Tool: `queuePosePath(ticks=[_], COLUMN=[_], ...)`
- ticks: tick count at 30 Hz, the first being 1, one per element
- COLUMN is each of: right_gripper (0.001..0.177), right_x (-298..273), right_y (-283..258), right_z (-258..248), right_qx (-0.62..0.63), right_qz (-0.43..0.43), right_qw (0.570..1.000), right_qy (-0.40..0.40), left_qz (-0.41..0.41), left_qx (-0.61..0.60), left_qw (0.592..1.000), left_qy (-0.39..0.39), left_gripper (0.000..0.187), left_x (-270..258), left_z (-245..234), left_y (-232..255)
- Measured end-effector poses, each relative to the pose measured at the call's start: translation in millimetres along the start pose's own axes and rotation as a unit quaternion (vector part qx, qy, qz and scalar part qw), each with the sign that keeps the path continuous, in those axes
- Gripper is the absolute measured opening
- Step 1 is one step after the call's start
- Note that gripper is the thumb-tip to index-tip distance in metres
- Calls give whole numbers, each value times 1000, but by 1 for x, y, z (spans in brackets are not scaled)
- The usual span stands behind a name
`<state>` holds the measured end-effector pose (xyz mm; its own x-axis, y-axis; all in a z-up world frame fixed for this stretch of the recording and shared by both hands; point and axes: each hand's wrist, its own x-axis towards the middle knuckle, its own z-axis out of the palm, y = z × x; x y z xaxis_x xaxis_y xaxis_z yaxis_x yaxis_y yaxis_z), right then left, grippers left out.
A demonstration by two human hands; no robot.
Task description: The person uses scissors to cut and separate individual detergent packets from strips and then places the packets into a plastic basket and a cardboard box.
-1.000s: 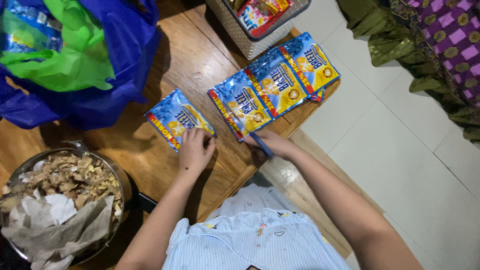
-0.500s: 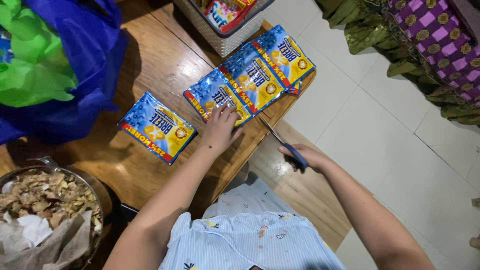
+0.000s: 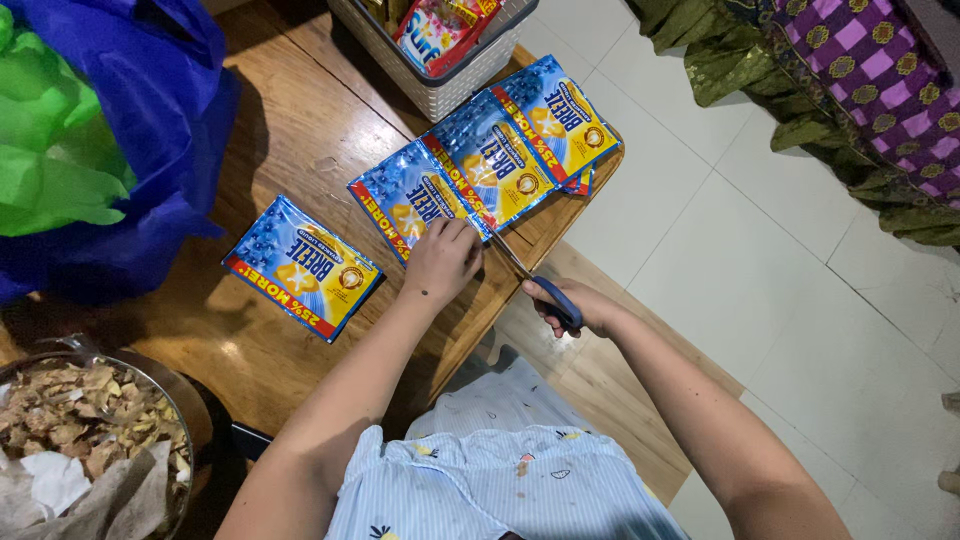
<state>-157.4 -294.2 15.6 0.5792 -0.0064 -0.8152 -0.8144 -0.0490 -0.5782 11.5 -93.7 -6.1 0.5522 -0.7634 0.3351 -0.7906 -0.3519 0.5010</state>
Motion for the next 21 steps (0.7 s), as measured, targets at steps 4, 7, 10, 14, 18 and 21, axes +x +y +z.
queuePosePath(ticks=[4, 7, 10, 14, 18, 21], right_gripper=[62, 62, 62, 65, 65, 64], right_x=[-6, -10, -13, -9, 0, 3], right_y=[-6, -10, -13, -18, -23, -29], right_z=[2, 4, 6, 11, 19, 24], right_qx=[23, 17, 10, 7, -1, 3], right_qz=[0, 0, 13, -2, 16, 6], right_qw=[1000, 1000, 1000, 1000, 1000, 1000], right_qy=[-12, -18, -18, -16, -8, -5], left_qz=[16, 23, 34, 31, 31, 22], left_qx=[-2, 14, 29, 23, 12, 3], left_qw=[1000, 999, 998, 998, 998, 999], left_qy=[25, 30, 33, 47, 49, 29], left_gripper=[26, 22, 17, 17, 17, 19], left_x=[5, 5, 4, 1, -2, -3], left_z=[-7, -8, -9, -11, -16, -21], left_y=[0, -3, -6, -5, -3, -1])
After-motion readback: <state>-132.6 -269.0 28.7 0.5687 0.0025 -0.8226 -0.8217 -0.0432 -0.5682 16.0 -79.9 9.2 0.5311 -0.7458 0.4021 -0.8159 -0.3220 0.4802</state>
